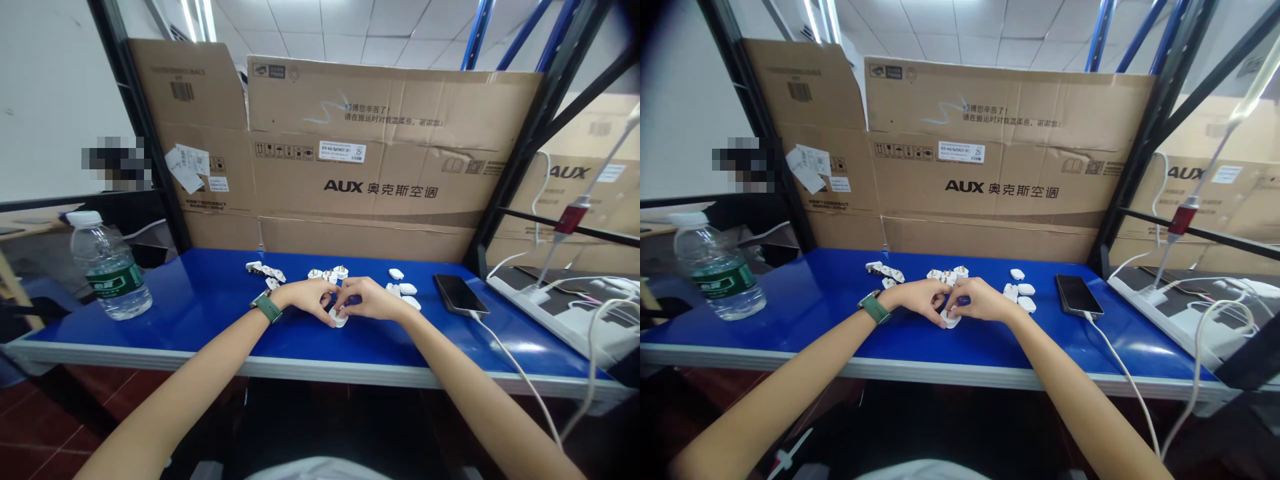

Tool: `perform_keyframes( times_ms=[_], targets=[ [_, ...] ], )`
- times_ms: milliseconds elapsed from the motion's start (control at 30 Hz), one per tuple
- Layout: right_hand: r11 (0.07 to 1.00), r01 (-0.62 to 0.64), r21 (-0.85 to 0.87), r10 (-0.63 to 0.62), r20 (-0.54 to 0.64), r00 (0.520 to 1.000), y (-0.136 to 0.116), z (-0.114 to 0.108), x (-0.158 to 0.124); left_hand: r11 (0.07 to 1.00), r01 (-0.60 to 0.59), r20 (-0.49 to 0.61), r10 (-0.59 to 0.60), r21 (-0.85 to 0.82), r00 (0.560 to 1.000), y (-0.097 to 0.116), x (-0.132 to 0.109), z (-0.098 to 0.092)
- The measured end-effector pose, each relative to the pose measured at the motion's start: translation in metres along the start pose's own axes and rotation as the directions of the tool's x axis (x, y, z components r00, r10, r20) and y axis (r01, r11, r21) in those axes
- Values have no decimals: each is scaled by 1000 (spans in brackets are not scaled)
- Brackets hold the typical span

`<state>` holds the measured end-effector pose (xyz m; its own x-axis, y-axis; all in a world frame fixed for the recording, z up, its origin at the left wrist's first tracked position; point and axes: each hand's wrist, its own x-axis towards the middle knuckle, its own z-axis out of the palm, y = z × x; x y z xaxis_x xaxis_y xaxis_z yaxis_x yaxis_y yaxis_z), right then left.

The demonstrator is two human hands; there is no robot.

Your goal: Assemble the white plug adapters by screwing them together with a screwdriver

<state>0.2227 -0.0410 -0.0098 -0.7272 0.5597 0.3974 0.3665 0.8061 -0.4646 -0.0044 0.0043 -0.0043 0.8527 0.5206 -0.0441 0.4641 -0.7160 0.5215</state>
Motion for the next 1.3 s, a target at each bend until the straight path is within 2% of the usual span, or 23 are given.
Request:
perform_keyframes(
  times_ms=[200,533,1000,1300],
  targets=[
    [1000,-6,-2,6,-105,994,-10,-5,-1,1000,-14,2,14,-19,1000,1,0,-1],
    [996,-49,-75,46,-44,998,-2,-2,-1,997,15,31,-12,-78,999,2,-1,-1],
    [997,-72,1,72,-33,997,2,1,1,995,-7,26,9,-95,1000,5,-2,-1],
    [998,-54,42,56,-31,998,-2,0,-1,994,20,42,-16,-105,999,2,-1,0]
  ],
)
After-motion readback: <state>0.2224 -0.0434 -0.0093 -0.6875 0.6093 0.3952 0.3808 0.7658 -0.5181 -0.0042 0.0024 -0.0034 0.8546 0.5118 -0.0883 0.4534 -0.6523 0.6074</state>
